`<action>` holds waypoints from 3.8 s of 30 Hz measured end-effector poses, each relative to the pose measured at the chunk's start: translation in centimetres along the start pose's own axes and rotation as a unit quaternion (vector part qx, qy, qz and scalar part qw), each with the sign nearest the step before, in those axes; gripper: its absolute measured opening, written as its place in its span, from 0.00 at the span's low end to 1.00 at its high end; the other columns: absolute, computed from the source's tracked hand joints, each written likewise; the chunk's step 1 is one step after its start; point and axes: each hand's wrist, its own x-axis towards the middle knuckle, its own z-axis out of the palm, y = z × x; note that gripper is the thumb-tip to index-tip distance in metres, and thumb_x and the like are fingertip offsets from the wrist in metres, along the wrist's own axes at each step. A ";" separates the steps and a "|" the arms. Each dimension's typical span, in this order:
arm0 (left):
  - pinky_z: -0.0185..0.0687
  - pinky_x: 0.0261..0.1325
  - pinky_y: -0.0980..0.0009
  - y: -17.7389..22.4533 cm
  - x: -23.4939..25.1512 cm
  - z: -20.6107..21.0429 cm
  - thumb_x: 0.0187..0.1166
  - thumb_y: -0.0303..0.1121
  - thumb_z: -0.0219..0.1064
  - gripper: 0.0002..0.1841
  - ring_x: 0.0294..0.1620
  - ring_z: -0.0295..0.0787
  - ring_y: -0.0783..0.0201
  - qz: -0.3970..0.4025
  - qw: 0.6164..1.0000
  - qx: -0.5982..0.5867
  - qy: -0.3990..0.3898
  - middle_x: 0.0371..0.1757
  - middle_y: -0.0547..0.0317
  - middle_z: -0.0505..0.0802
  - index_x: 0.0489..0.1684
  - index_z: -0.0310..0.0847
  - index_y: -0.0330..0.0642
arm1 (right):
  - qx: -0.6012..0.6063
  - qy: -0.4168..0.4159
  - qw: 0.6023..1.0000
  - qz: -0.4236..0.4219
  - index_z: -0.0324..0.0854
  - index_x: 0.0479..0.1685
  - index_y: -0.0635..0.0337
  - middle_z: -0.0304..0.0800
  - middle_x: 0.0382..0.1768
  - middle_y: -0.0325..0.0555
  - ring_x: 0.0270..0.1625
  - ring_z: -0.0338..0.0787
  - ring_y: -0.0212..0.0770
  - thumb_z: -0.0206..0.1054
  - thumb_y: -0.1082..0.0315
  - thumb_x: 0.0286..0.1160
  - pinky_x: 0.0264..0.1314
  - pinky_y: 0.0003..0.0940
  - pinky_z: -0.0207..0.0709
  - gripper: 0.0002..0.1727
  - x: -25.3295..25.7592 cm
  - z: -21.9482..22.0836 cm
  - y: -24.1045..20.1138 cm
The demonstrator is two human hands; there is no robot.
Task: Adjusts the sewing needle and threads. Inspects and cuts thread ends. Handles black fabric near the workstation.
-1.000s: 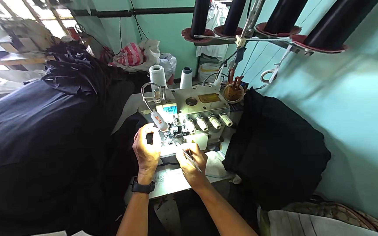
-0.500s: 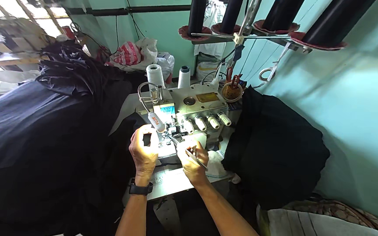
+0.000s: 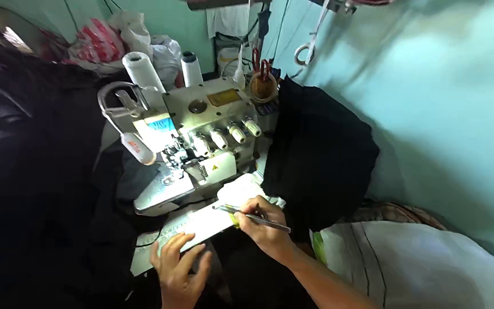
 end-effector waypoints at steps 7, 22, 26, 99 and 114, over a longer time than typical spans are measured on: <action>0.46 0.88 0.58 0.8 0.1 1.8 0.84 0.44 0.63 0.13 0.72 0.80 0.72 -0.028 1.000 -0.003 0.012 0.60 0.59 0.91 0.53 0.86 0.50 | -0.012 0.131 0.979 -0.152 0.81 0.33 0.67 0.89 0.31 0.37 0.33 0.84 0.15 0.69 0.77 0.67 0.39 0.09 0.79 0.02 6.4 4.7 3.4; 0.54 0.86 0.68 0.1 -2.5 2.7 0.83 0.33 0.62 0.08 0.69 0.81 0.74 -0.070 0.996 -0.045 0.024 0.56 0.58 0.91 0.46 0.87 0.45 | -0.054 0.123 0.967 -0.215 0.83 0.32 0.70 0.88 0.27 0.47 0.32 0.86 0.26 0.69 0.77 0.66 0.39 0.16 0.81 0.03 8.2 8.2 7.0; 0.54 0.87 0.68 0.0 -2.4 2.8 0.84 0.34 0.62 0.07 0.67 0.82 0.75 -0.069 0.996 -0.045 0.034 0.55 0.60 0.91 0.47 0.87 0.45 | 0.008 0.125 0.969 -0.215 0.81 0.30 0.67 0.87 0.28 0.43 0.33 0.86 0.23 0.68 0.78 0.68 0.39 0.15 0.81 0.03 7.6 7.0 6.6; 0.79 0.51 0.73 2.1 5.4 -3.1 0.84 0.34 0.63 0.11 0.43 0.87 0.64 -0.025 0.991 -0.069 -0.115 0.35 0.56 0.91 0.35 0.89 0.41 | 0.074 -0.196 0.951 0.229 0.89 0.34 0.55 0.81 0.20 0.20 0.19 0.71 0.11 0.73 0.63 0.66 0.22 0.10 0.64 0.06 6.1 5.3 2.1; 0.67 0.76 0.31 -3.0 12.8 -1.9 0.84 0.40 0.52 0.23 0.78 0.81 0.43 -0.074 0.974 0.182 -0.116 0.71 0.52 0.91 0.64 0.90 0.42 | 0.256 -0.147 0.946 0.133 0.85 0.27 0.47 0.84 0.24 0.20 0.30 0.80 0.11 0.72 0.71 0.69 0.34 0.08 0.73 0.07 2.5 4.5 5.4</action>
